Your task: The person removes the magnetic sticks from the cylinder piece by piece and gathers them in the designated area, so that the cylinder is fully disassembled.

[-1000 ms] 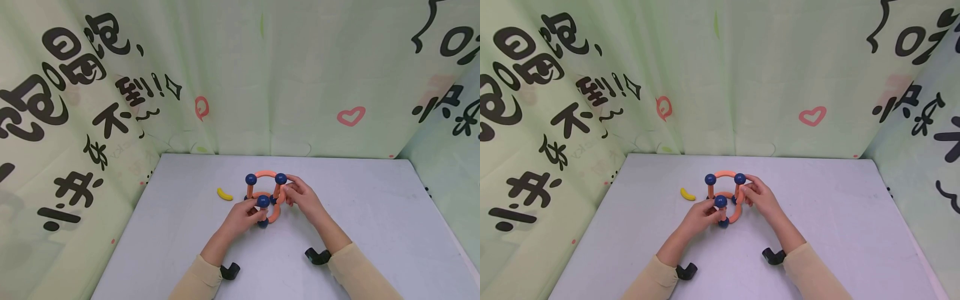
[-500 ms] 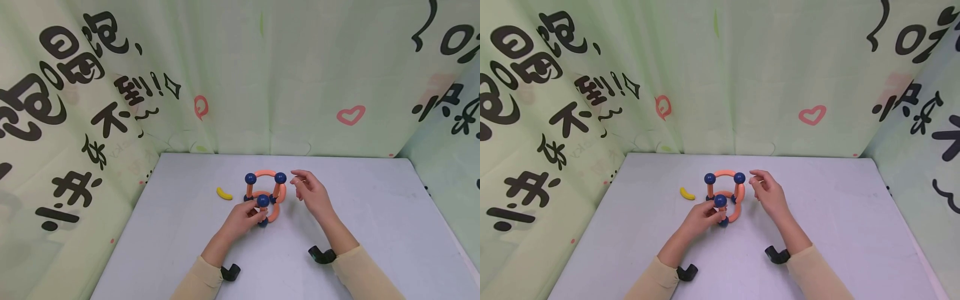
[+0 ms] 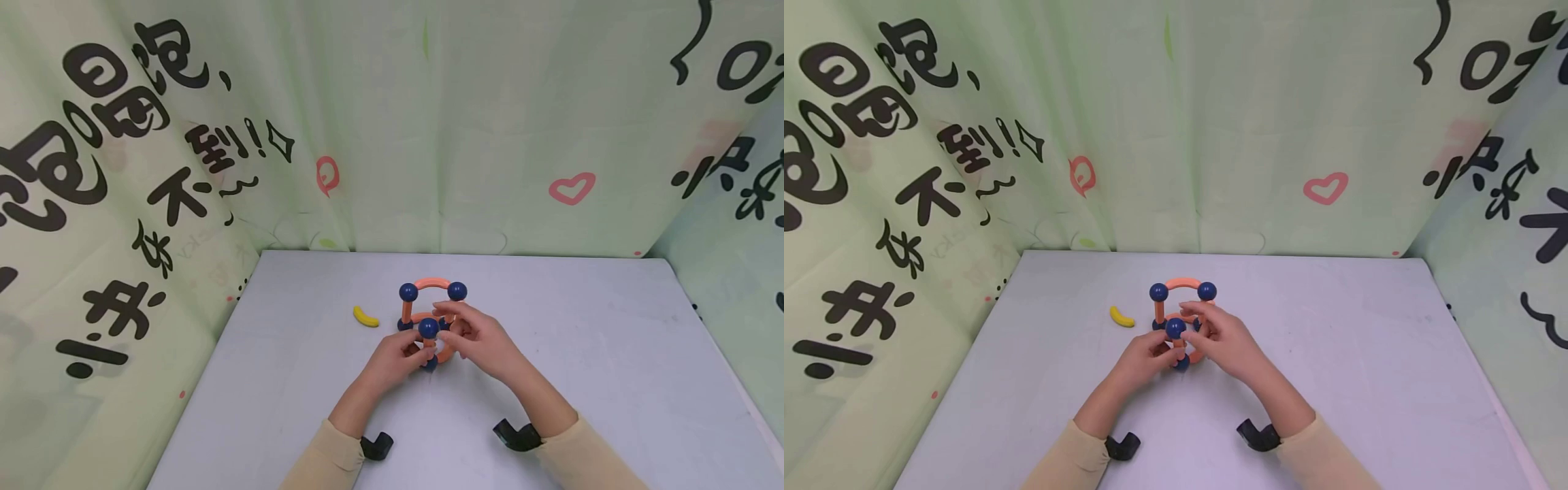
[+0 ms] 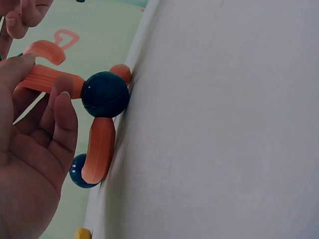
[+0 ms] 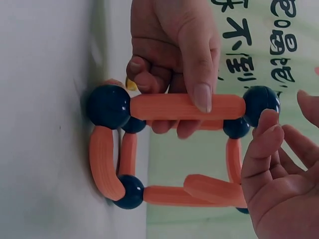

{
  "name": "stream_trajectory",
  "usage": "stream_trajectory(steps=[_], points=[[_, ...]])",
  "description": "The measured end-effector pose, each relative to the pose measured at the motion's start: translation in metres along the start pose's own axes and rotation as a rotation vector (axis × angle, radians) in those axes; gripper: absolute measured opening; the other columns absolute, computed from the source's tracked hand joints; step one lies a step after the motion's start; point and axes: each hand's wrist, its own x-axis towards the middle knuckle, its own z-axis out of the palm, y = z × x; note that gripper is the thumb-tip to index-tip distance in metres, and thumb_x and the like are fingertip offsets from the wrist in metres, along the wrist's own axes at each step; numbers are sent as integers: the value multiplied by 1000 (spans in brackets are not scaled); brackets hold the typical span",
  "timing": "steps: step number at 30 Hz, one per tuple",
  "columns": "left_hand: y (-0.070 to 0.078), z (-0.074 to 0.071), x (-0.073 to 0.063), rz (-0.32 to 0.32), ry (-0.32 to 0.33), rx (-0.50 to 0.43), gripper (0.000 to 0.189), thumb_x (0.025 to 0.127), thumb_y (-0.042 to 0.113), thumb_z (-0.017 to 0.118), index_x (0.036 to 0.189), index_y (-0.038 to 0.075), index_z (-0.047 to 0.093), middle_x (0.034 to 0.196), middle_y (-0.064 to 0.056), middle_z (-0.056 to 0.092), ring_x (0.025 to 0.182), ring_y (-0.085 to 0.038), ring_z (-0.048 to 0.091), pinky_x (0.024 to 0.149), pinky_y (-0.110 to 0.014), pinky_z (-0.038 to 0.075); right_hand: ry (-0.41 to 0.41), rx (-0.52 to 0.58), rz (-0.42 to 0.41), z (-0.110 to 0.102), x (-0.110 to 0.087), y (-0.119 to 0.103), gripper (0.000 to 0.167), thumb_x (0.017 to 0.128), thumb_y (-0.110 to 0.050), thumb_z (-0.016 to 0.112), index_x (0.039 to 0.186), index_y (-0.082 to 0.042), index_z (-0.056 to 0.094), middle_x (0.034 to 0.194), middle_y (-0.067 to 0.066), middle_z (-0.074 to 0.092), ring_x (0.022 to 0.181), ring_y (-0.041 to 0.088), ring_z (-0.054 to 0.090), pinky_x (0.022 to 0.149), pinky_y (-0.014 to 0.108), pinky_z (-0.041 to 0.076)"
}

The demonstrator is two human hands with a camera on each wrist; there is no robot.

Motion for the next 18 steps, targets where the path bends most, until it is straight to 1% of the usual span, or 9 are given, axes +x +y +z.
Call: stream_trajectory(steps=[2,3,5,6,9,12,15,18], points=[[-1,0,0,-5,-3,4,21,95,43,64,107,26,67,76,8,61,66,-7,53,58,-21,46,-22,-10,1,5,1,0,45,95,-32,67,138,-31,54,97,8,66,63,15,55,55,27,50],[-1,0,0,-7,-4,8,21,95,43,63,107,26,67,75,8,61,66,-7,53,58,-21,46,-25,-12,5,7,1,0,46,94,-33,68,138,-31,55,93,9,66,63,16,55,55,28,50],[-2,0,0,-12,-9,16,21,96,44,62,107,26,67,75,9,60,66,-7,53,59,-21,46,-23,-16,24,10,3,0,44,94,-35,68,137,-32,56,79,10,62,63,17,55,55,27,49],[-3,0,-1,-16,-11,21,21,96,44,62,106,26,66,74,9,60,66,-7,53,58,-21,45,-21,-15,33,12,4,0,43,94,-35,68,136,-33,56,77,10,62,63,18,55,55,27,49],[-3,0,-1,-18,-19,54,21,96,45,62,106,27,66,74,9,59,67,-7,52,59,-21,45,-18,1,54,15,5,3,40,94,-34,67,133,-32,58,77,12,62,65,21,57,57,27,49],[-2,-1,-1,-9,-37,99,21,95,45,63,106,27,66,77,8,59,69,-7,52,60,-21,45,-19,9,71,16,6,5,38,94,-34,67,131,-31,60,77,13,63,67,22,59,58,27,48],[-2,-1,-1,-16,-65,153,21,94,45,64,107,28,66,81,8,56,71,-6,51,61,-21,43,-7,-4,82,17,5,7,38,94,-35,67,131,-27,60,77,10,62,67,18,57,57,26,46],[-3,-2,-2,-35,-89,181,21,93,45,66,107,29,66,82,7,54,72,-7,50,61,-21,42,7,-9,84,18,5,8,42,94,-36,67,133,-22,59,77,5,59,68,16,54,56,26,44]])
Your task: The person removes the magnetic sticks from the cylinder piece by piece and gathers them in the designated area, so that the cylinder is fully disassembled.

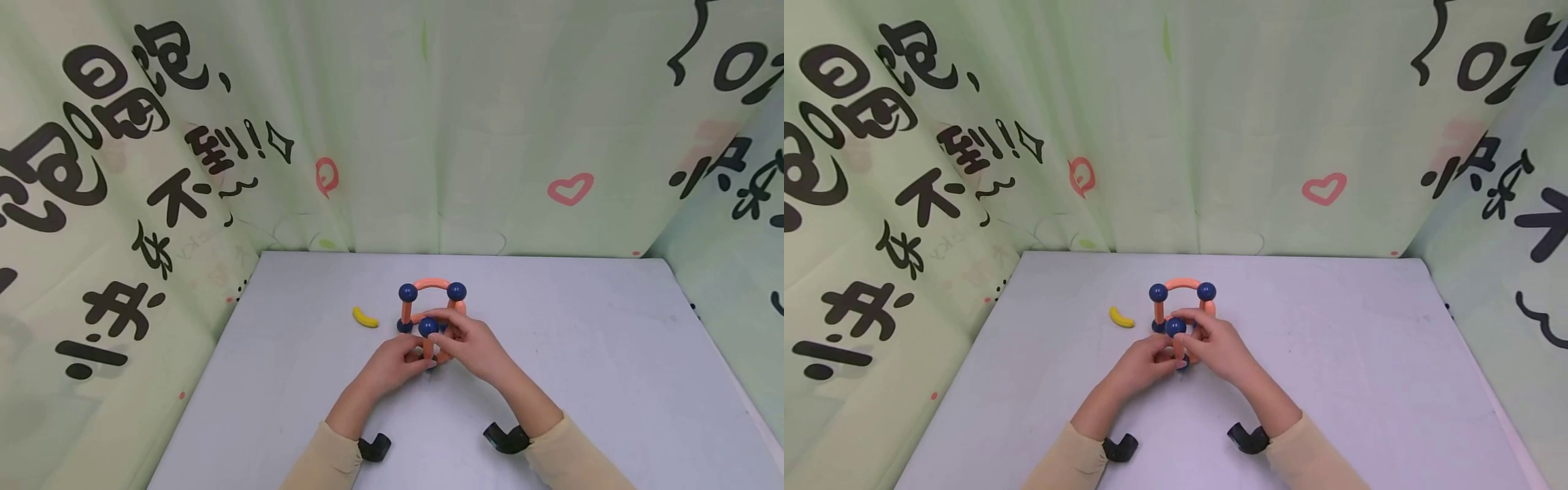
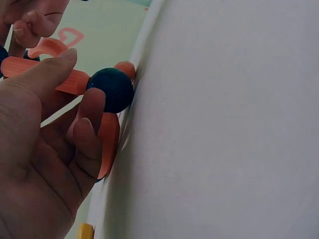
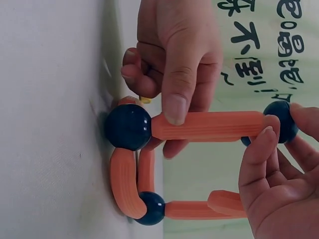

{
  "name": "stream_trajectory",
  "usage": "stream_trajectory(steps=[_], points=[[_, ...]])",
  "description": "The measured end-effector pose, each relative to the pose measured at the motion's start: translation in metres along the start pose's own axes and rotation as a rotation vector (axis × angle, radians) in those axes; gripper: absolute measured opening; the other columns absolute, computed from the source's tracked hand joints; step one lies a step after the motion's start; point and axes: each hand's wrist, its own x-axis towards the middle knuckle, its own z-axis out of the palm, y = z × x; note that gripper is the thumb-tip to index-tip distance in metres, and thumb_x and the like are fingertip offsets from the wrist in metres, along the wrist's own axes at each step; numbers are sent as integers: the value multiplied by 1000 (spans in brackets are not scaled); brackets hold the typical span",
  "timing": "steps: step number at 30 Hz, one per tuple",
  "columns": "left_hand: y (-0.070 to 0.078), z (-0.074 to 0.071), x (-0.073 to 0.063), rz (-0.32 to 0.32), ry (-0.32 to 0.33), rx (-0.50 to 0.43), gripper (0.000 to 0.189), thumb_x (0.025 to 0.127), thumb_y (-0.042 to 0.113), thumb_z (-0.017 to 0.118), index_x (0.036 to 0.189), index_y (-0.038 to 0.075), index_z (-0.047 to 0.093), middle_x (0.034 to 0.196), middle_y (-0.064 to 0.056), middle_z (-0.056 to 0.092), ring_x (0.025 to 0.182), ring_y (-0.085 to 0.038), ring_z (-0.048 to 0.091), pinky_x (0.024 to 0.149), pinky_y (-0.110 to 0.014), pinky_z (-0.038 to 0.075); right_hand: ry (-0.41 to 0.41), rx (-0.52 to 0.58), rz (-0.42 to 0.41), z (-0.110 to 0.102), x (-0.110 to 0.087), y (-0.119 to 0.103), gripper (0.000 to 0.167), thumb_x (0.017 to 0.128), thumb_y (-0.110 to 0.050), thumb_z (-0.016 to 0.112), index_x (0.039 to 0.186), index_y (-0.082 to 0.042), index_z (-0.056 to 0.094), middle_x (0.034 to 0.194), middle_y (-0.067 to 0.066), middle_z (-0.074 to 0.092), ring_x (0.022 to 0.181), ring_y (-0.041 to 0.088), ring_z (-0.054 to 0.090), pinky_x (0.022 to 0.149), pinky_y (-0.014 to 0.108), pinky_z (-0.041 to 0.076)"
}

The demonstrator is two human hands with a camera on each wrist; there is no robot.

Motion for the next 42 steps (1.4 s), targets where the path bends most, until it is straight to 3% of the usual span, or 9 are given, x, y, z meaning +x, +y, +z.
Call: stream_trajectory(steps=[4,9,21,25,33,42], points=[[-5,3,1,1,-26,29,22,92,44,68,107,28,65,78,9,55,70,-5,50,60,-21,43,2,22,-5,0,-1,0,43,95,-36,66,134,-22,58,75,7,58,66,18,53,55,25,44],[-11,7,3,9,-38,34,21,93,42,67,107,28,66,74,13,58,66,-3,53,62,-21,44,-5,44,-15,2,-1,2,40,95,-36,66,134,-32,57,77,10,59,65,18,54,55,25,45],[-18,11,3,52,16,62,16,94,43,65,104,30,67,69,13,53,66,-3,48,60,-20,39,-39,85,-5,6,-1,5,41,95,-29,67,133,-38,56,79,23,60,63,18,54,57,28,49],[-18,12,3,40,15,63,16,94,43,65,103,30,67,69,13,53,67,-3,48,60,-20,39,-30,72,-2,6,-1,4,39,95,-27,67,131,-39,57,77,21,59,62,17,52,56,27,47],[-21,14,3,20,22,51,20,94,46,64,107,32,67,69,13,54,67,-3,48,60,-20,39,-33,99,4,7,-1,5,38,95,-29,68,130,-39,57,80,24,60,66,30,57,57,29,49],[-23,15,3,7,16,-2,20,92,47,65,106,34,67,68,13,55,65,-3,50,60,-21,41,-20,77,10,7,-1,6,39,94,-34,68,131,-37,57,76,17,60,63,19,55,56,27,47]])
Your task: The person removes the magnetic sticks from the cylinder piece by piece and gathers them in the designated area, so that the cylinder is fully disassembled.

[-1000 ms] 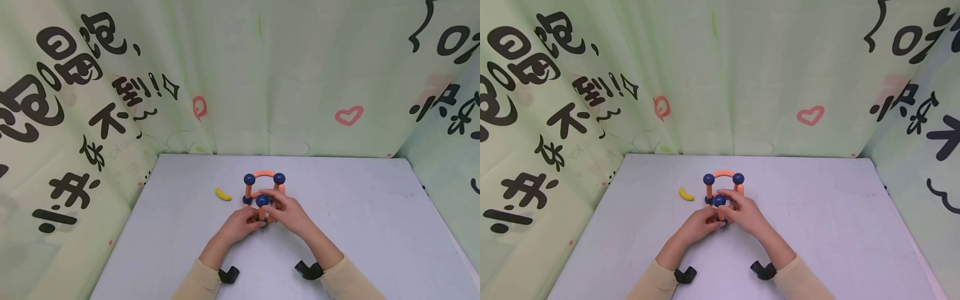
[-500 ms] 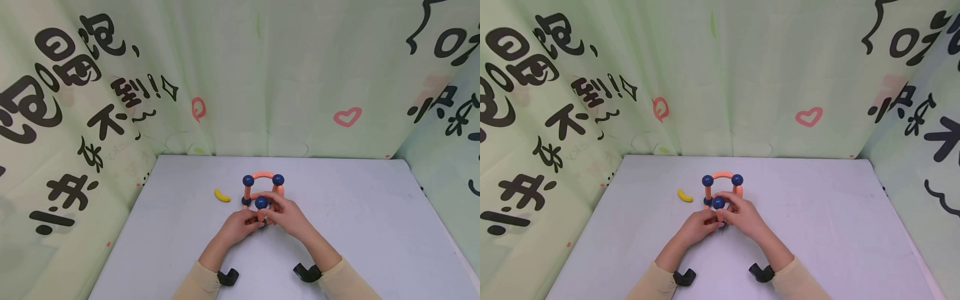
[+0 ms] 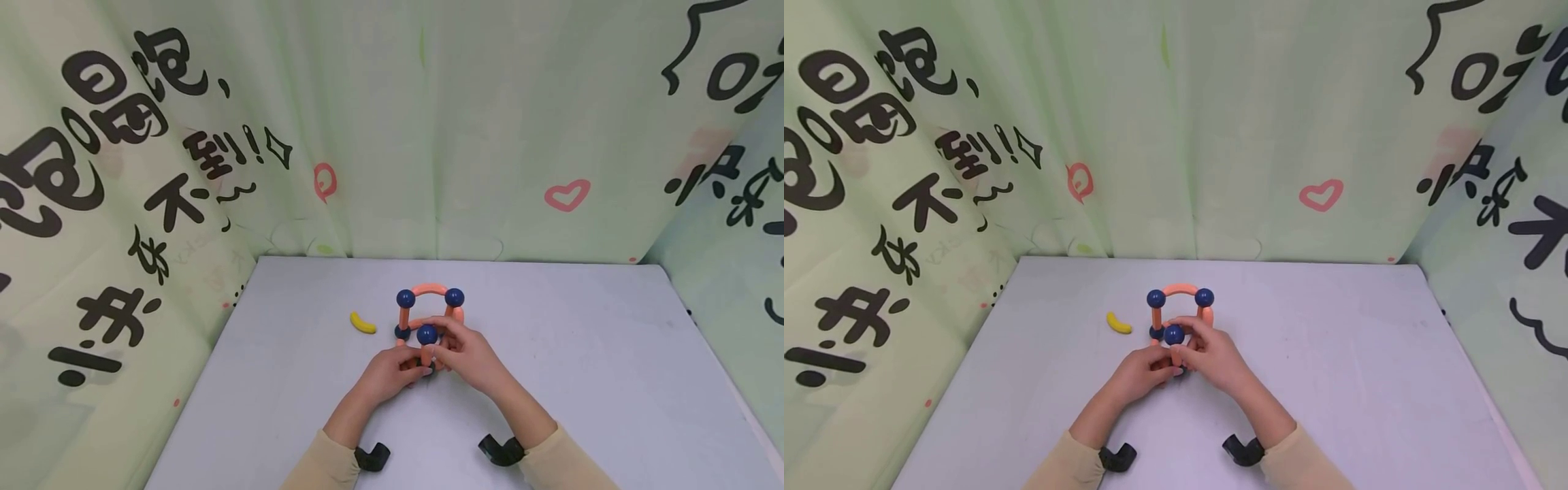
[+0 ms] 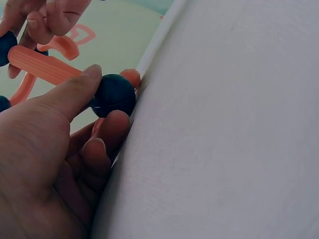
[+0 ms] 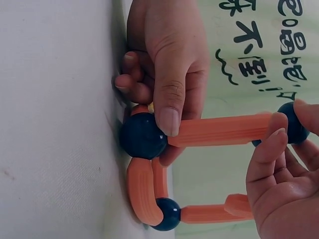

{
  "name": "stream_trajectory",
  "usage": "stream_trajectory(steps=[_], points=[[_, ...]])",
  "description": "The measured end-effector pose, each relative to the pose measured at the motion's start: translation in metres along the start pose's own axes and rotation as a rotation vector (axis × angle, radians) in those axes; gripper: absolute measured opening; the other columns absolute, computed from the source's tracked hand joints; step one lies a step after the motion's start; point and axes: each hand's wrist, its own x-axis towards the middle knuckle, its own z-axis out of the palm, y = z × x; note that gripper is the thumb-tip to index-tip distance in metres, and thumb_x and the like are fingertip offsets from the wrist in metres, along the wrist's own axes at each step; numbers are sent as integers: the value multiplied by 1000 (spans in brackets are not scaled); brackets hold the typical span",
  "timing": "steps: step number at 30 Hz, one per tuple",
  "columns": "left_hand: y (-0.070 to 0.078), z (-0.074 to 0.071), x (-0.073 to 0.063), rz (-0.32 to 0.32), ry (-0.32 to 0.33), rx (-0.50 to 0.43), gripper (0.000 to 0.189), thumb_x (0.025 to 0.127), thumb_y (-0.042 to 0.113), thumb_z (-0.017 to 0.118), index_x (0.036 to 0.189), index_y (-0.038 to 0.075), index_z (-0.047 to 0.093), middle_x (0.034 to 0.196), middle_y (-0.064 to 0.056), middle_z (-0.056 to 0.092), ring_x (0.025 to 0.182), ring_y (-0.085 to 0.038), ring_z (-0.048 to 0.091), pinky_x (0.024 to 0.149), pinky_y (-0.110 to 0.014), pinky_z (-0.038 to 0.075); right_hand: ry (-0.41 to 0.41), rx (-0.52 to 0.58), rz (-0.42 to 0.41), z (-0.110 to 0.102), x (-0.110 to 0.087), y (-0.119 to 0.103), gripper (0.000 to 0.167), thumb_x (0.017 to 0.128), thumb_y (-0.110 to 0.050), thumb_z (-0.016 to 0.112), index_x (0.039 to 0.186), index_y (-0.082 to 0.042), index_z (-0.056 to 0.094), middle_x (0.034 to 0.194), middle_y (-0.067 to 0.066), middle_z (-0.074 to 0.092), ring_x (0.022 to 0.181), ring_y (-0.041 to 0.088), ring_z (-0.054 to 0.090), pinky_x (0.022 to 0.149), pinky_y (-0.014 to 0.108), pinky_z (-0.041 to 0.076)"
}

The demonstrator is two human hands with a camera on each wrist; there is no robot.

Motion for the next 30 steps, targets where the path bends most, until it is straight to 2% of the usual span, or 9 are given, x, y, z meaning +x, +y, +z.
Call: stream_trajectory(steps=[4,9,12,18,24,30], points=[[-1,2,-2,0,1,7,20,92,47,66,107,34,68,68,14,54,66,-3,50,60,-21,40,2,11,-13,2,-1,1,41,93,-33,69,133,-36,56,75,16,60,62,17,55,56,26,47],[-2,3,-3,9,5,12,19,92,45,66,108,34,68,67,14,54,65,-3,50,60,-21,40,-3,4,-18,4,-2,1,38,94,-31,68,130,-39,59,76,20,60,62,17,55,55,26,47],[-2,3,-2,11,8,12,19,93,45,66,108,35,68,67,14,55,65,-3,50,61,-21,40,-6,-4,-16,5,-2,1,37,94,-31,67,129,-40,59,78,20,60,64,22,57,56,26,48],[-3,3,-1,17,14,28,20,92,46,66,108,34,69,69,15,55,67,-2,49,61,-20,41,-2,-11,-7,5,-2,1,35,96,-35,64,131,-38,57,76,12,60,73,39,57,60,28,50],[-2,2,0,32,16,40,20,92,44,66,108,32,69,70,15,55,67,-2,48,61,-19,40,-10,1,-3,5,-1,0,36,97,-37,62,133,-38,56,83,22,62,77,46,58,61,30,52],[-2,0,1,40,16,43,19,93,45,66,106,32,69,72,15,55,68,-2,48,61,-19,40,-2,-28,-29,4,1,1,35,99,-37,58,134,-35,54,83,20,65,72,39,60,62,29,50]])
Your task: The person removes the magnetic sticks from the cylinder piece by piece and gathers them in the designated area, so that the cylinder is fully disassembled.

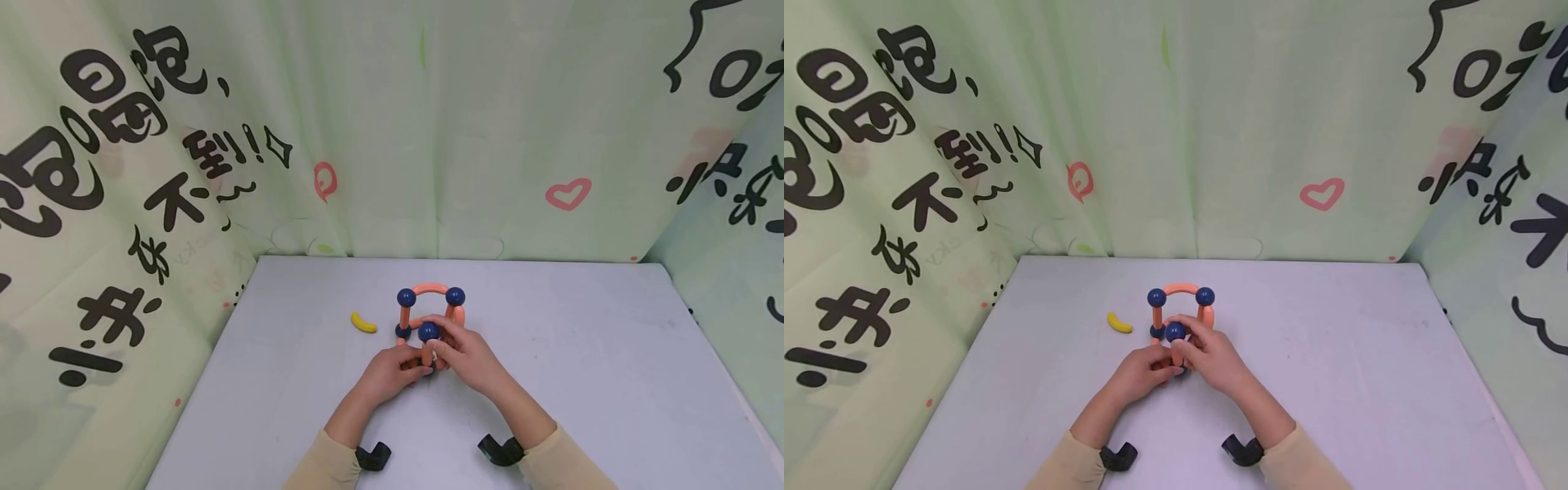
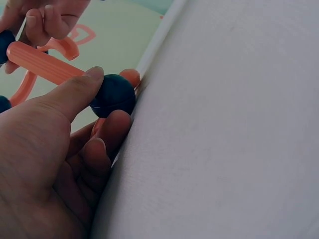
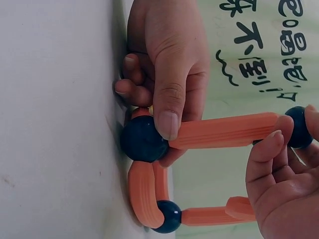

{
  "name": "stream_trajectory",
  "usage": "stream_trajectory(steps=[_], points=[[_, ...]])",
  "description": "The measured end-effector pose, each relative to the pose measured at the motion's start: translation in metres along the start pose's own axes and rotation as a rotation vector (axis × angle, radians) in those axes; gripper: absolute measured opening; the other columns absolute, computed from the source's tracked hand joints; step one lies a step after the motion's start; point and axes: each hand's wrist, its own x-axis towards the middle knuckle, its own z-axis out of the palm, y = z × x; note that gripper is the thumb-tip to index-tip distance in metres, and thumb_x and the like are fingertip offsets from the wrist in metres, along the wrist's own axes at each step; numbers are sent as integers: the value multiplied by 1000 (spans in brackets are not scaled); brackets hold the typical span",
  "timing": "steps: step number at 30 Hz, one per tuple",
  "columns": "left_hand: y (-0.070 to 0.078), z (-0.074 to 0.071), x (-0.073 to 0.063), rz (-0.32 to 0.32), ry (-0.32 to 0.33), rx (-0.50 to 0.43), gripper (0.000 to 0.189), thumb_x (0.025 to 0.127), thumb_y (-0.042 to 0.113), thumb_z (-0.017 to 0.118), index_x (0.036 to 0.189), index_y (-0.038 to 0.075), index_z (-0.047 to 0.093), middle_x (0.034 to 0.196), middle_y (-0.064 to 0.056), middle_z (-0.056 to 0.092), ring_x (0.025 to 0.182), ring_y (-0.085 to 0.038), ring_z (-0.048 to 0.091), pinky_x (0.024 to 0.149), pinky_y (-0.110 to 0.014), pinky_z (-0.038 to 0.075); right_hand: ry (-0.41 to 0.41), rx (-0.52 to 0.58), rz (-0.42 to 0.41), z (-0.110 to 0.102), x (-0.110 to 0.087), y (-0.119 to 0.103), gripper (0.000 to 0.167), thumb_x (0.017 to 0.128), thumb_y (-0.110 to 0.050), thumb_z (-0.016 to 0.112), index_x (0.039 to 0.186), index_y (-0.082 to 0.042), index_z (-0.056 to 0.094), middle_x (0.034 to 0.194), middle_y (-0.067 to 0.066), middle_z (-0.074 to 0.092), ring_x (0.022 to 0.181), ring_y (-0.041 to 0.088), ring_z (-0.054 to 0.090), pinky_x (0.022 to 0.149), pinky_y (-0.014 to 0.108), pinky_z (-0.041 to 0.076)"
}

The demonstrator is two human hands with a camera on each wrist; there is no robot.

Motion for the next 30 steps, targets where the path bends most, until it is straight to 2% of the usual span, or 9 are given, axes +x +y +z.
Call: stream_trajectory(steps=[5,9,14,21,26,30], points=[[0,0,0,4,1,-1,17,93,46,65,103,33,69,71,15,54,68,-3,48,60,-20,39,17,7,-18,-6,-1,-3,36,100,-34,58,136,-31,53,95,11,71,76,37,62,65,34,53],[0,0,0,9,-1,-5,15,92,47,65,101,36,68,70,15,54,66,-2,48,59,-19,39,60,11,-15,-14,-4,-5,36,99,-33,61,134,-30,54,103,8,69,76,31,61,62,30,52],[2,0,0,8,0,-7,14,92,46,66,102,37,69,70,15,54,65,-2,48,59,-19,39,113,4,-7,-31,-9,-1,38,98,-31,63,134,-27,54,96,10,61,68,21,58,60,28,52],[2,1,-1,-10,2,-8,16,91,45,68,105,37,69,72,14,53,67,-3,47,59,-19,38,205,-22,58,-58,-17,13,44,96,-31,66,137,-24,53,98,10,61,76,28,59,65,27,53],[2,1,0,-18,5,-5,15,91,45,68,104,37,69,72,14,53,67,-3,47,60,-19,38,259,-70,73,-75,-21,29,48,96,-35,65,139,-20,51,100,10,61,76,24,59,67,29,55],[3,0,0,-20,6,-8,13,91,45,68,102,37,69,72,14,53,67,-3,47,60,-19,39,289,-137,126,-88,-21,46,50,95,-42,64,139,-22,51,99,11,61,76,21,58,67,30,54]])
